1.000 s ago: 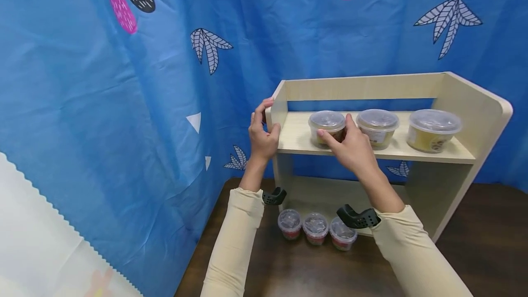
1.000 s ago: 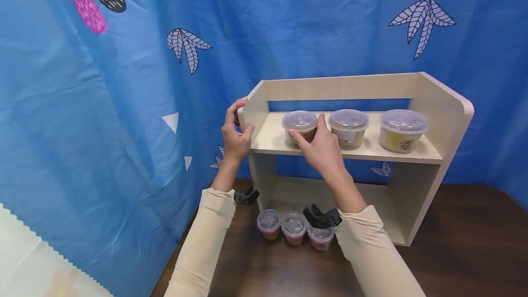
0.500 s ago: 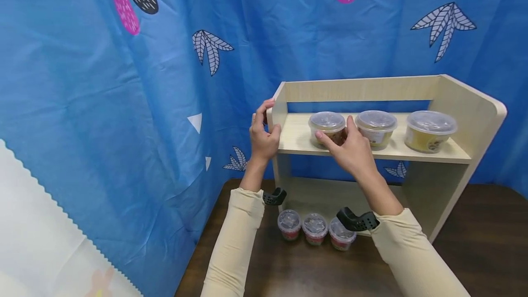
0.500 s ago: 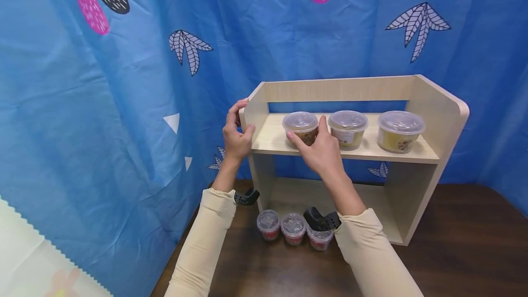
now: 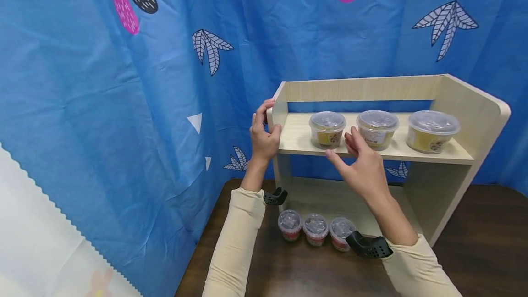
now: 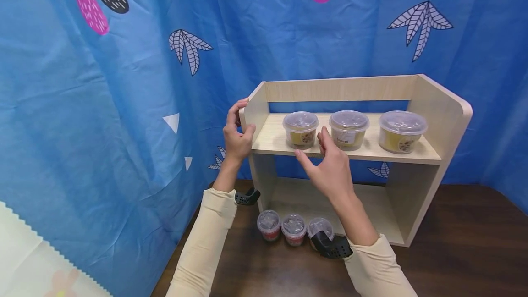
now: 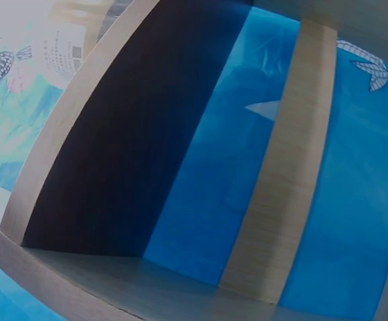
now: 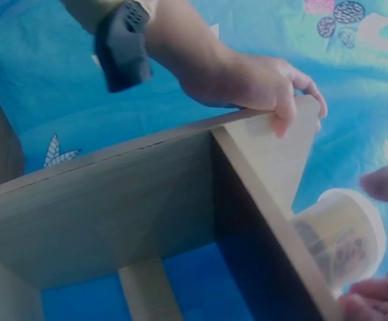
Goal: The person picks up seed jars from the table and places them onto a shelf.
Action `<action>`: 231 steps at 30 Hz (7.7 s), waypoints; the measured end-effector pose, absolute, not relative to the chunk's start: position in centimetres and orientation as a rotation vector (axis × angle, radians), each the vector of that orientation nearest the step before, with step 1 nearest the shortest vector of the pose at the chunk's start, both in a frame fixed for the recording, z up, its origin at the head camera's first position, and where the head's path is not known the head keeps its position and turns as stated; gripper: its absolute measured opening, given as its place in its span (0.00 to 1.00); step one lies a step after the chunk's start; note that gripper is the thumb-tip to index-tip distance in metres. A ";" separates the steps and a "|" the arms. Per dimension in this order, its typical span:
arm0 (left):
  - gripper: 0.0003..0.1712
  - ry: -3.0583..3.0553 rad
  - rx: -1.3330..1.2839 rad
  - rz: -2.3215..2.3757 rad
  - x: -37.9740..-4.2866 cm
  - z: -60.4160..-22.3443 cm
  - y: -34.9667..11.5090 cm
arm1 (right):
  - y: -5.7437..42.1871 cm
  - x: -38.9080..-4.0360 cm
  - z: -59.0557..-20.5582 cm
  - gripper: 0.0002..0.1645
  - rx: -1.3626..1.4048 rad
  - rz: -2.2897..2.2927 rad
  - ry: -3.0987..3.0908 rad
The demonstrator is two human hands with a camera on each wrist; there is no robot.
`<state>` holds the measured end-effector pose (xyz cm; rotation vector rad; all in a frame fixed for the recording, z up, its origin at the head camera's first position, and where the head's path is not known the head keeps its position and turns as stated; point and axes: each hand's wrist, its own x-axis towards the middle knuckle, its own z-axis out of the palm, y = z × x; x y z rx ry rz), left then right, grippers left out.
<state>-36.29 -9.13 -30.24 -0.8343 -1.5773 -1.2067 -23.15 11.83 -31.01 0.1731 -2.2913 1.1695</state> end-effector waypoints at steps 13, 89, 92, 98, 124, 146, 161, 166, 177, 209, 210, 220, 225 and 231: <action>0.30 -1.582 -0.839 -1.197 -36.1 -30.2 -9.0 | 12.6 -19.7 -36.8 0.35 0.353 1.176 -1.776; 0.30 -1.613 -0.783 -1.169 -35.9 -30.3 -8.8 | 16.3 -19.9 -52.4 0.60 0.022 1.159 -2.614; 0.30 -1.610 -0.787 -1.176 -35.9 -30.3 -8.7 | 16.2 -19.9 -52.6 0.58 0.032 1.162 -2.600; 0.29 -1.583 -0.799 -1.179 -36.0 -30.3 -8.6 | 16.1 -19.9 -52.9 0.55 0.039 1.163 -2.592; 0.29 -1.596 -0.785 -1.174 -35.9 -30.3 -8.6 | 16.2 -20.1 -53.4 0.50 0.067 1.206 -2.634; 0.29 -1.609 -0.778 -1.179 -35.9 -30.3 -8.6 | 16.1 -20.3 -52.8 0.49 0.034 1.266 -2.648; 0.29 -1.596 -0.787 -1.178 -36.0 -30.3 -8.7 | 16.3 -20.2 -52.1 0.49 0.021 1.250 -2.635; 0.30 -1.594 -0.781 -1.188 -36.0 -30.3 -8.7 | 16.4 -20.1 -51.8 0.49 0.014 1.237 -2.623; 0.31 -1.575 -0.788 -1.199 -35.8 -30.3 -8.5 | 16.8 -20.0 -51.1 0.51 -0.016 1.268 -2.634; 0.29 -1.605 -0.762 -1.198 -36.1 -30.4 -8.4 | 18.3 -20.4 -51.6 0.50 -0.213 1.231 -2.480; 0.29 -1.603 -0.763 -1.199 -36.1 -30.5 -8.4 | 18.3 -20.5 -51.6 0.50 -0.220 1.229 -2.476; 0.28 -1.597 -0.768 -1.206 -36.1 -30.4 -8.4 | 19.0 -20.8 -51.6 0.51 -0.291 1.243 -2.490; 0.28 -1.604 -0.766 -1.200 -36.0 -30.3 -8.4 | 19.3 -21.1 -51.8 0.52 -0.318 1.242 -2.503; 0.28 -1.605 -0.765 -1.209 -35.9 -30.3 -8.4 | 19.6 -21.3 -51.9 0.50 -0.318 1.220 -2.476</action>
